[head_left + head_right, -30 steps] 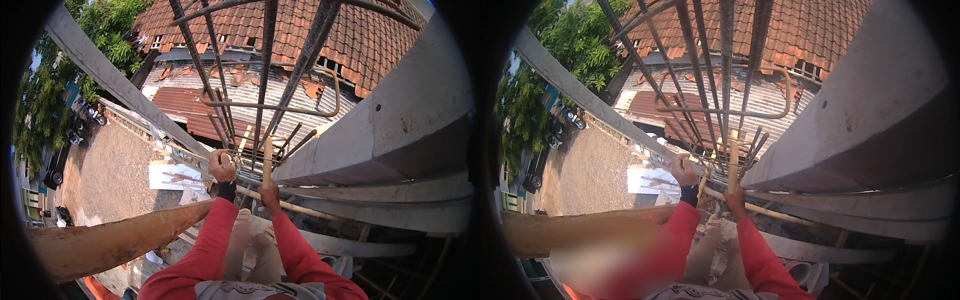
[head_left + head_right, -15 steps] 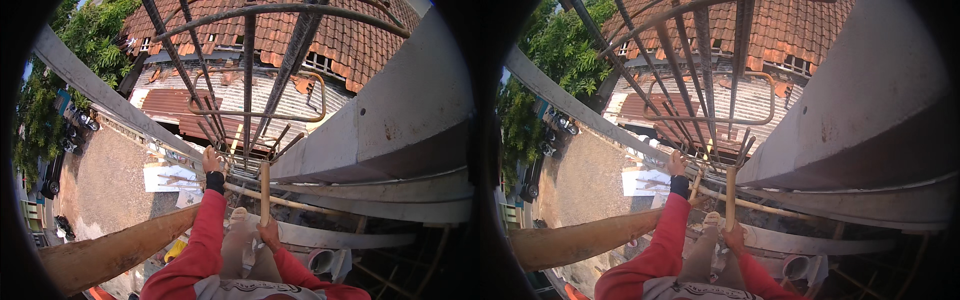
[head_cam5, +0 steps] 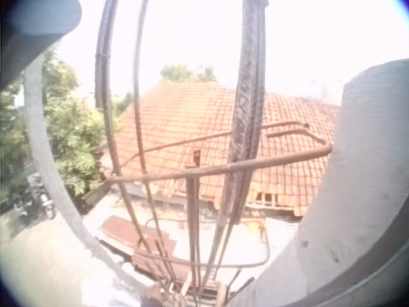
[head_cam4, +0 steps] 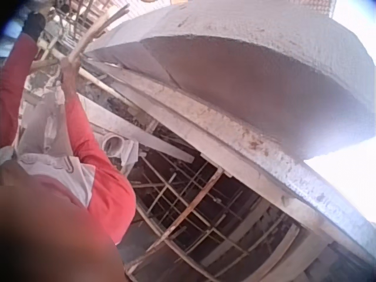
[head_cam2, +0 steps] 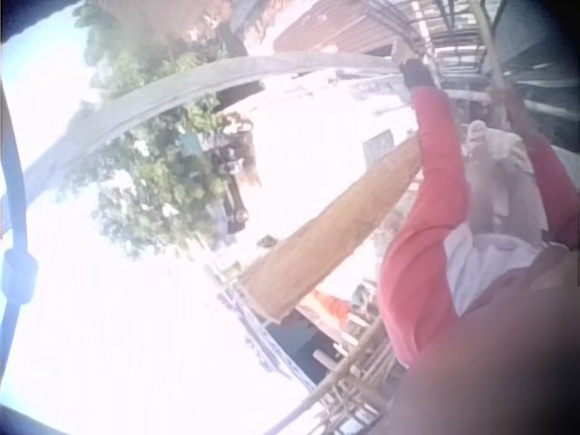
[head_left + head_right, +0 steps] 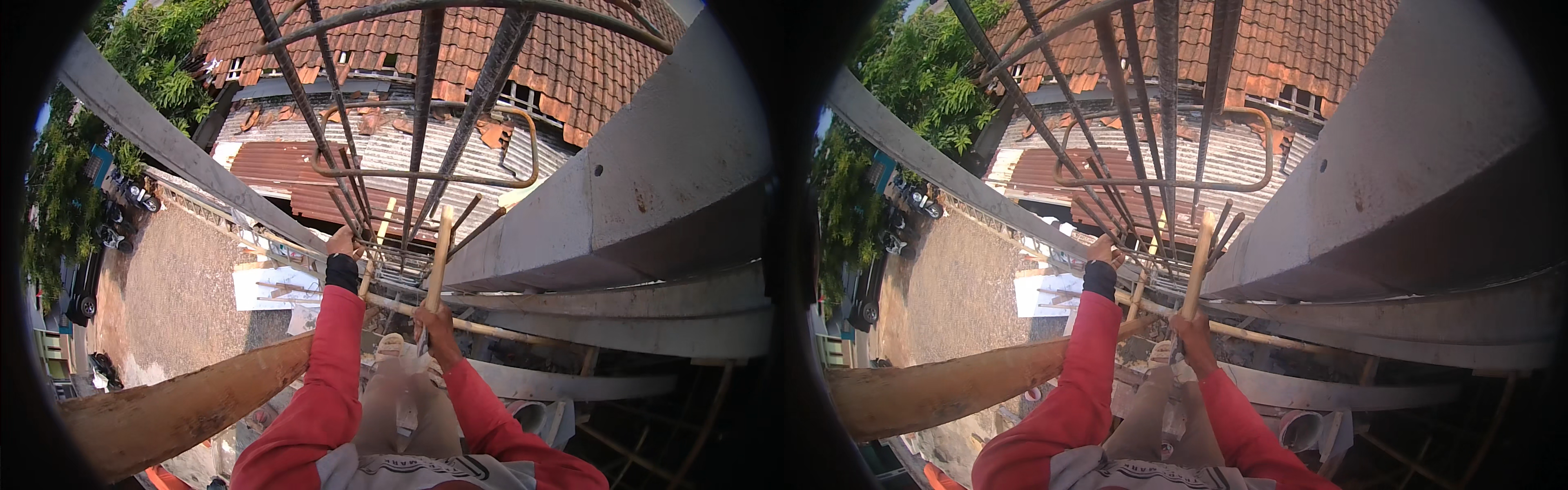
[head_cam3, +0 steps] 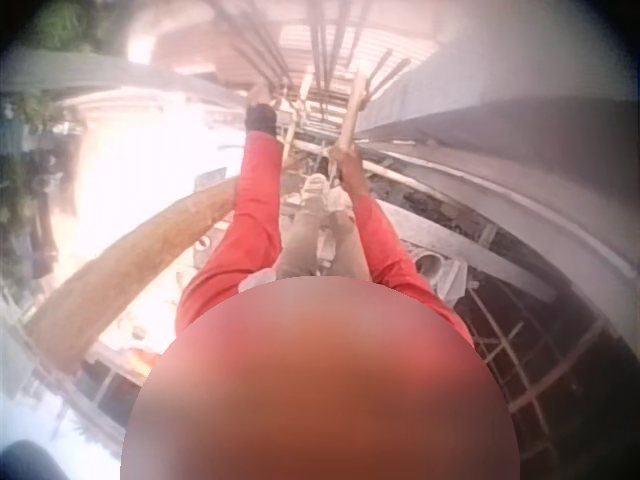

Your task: The person is assembling a rebar cage on a construction site. They use a wooden stick to position and align the vertical and horizontal steel bars, securing the structure.

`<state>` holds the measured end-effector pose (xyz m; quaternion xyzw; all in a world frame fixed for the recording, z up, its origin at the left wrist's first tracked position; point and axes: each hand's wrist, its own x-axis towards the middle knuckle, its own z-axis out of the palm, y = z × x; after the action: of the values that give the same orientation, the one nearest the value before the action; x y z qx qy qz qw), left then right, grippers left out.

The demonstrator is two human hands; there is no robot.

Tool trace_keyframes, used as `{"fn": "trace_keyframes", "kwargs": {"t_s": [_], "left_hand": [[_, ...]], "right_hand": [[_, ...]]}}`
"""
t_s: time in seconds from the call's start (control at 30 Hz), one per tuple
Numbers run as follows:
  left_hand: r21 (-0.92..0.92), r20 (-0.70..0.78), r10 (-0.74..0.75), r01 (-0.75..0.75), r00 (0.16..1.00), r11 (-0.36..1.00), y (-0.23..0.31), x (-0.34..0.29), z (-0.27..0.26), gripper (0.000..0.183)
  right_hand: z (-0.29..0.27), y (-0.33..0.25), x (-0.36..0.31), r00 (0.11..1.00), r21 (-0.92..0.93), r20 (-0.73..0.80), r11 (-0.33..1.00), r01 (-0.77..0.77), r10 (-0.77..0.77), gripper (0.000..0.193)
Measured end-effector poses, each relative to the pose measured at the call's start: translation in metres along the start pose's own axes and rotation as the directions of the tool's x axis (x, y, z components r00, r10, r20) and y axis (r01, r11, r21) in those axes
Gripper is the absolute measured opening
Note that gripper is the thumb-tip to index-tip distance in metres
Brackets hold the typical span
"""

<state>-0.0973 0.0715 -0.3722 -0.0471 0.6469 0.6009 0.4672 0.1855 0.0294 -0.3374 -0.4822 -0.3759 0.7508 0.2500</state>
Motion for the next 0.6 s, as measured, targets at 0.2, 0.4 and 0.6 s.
{"fn": "trace_keyframes", "kwargs": {"t_s": [0.2, 0.4, 0.6], "left_hand": [[-0.066, 0.037, 0.024, -0.022, 0.999, 0.998, -0.004, 0.001, 0.002, 0.018], [0.591, -0.322, 0.641, -0.382, 0.696, 0.711, -0.015, -0.006, 0.011, 0.019], [0.554, -0.056, 0.969, -0.801, 0.239, 0.229, -0.022, -0.08, 0.027, 0.03]], "right_hand": [[0.009, 0.005, 0.005, 0.998, -0.046, -0.054, 0.999, 0.012, -0.014, 0.022], [-0.013, 0.047, -0.04, 0.991, -0.4, -0.134, 0.915, -0.053, -0.001, 0.03], [-0.04, 0.089, -0.087, 0.993, -0.721, -0.019, 0.69, 0.066, -0.115, 0.042]]}}
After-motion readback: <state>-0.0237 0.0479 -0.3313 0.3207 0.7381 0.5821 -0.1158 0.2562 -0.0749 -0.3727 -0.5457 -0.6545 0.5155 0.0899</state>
